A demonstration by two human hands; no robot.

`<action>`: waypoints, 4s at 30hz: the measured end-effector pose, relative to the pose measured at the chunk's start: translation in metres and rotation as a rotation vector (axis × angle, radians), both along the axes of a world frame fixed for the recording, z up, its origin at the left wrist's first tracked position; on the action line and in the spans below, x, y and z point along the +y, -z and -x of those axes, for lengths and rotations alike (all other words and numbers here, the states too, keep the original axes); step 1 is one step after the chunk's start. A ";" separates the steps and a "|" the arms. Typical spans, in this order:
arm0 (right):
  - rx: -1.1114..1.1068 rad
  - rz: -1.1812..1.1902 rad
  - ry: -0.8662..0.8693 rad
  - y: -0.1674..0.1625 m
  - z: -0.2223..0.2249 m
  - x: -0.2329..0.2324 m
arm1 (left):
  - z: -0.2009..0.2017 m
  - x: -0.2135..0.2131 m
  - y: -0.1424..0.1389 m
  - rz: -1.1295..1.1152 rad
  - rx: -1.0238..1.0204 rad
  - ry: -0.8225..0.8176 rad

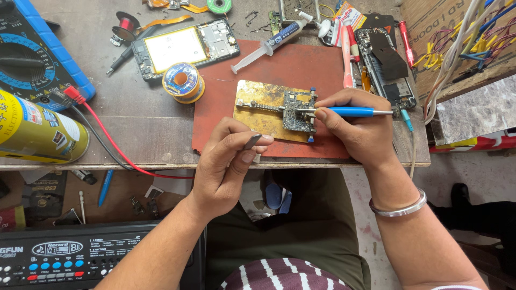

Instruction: The person cleans a small circuit board clamped to a workbench. They apply a liquid from a spray can onto a toothbrush and scrub the board, then use a utility knife to scrape residue and tweezers to pick at components. The board remains clamped throughout.

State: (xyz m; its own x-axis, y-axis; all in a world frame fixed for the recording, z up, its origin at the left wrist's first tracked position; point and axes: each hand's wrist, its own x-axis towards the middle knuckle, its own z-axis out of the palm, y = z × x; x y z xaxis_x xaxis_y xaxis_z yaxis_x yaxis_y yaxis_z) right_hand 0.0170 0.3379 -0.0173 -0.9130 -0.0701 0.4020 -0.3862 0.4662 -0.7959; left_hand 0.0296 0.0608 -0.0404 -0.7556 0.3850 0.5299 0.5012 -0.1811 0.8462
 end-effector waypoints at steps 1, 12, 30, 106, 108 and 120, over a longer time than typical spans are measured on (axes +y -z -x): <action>-0.013 0.013 0.010 0.001 0.000 0.000 | 0.000 0.000 0.000 -0.005 -0.004 0.003; -0.089 0.442 -0.032 0.012 -0.003 0.006 | 0.001 0.000 0.001 -0.024 -0.003 0.010; -0.196 0.655 -0.192 -0.030 -0.021 0.007 | 0.001 0.001 0.002 -0.049 0.009 0.021; -0.199 0.369 0.146 0.003 -0.007 -0.027 | 0.002 0.002 -0.001 -0.026 0.019 0.012; -0.152 0.301 0.142 0.002 -0.007 -0.028 | 0.002 0.001 -0.001 -0.023 0.015 0.009; -0.072 0.294 0.188 0.008 -0.006 -0.022 | 0.003 0.002 0.001 -0.044 0.003 0.021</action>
State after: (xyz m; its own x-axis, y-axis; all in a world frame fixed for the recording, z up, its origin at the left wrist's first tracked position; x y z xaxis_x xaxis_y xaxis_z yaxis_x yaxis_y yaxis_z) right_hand 0.0230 0.3155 -0.0257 -0.9257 0.2111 0.3140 -0.2532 0.2710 -0.9287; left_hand 0.0267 0.0632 -0.0409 -0.7461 0.3770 0.5489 0.4996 -0.2280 0.8357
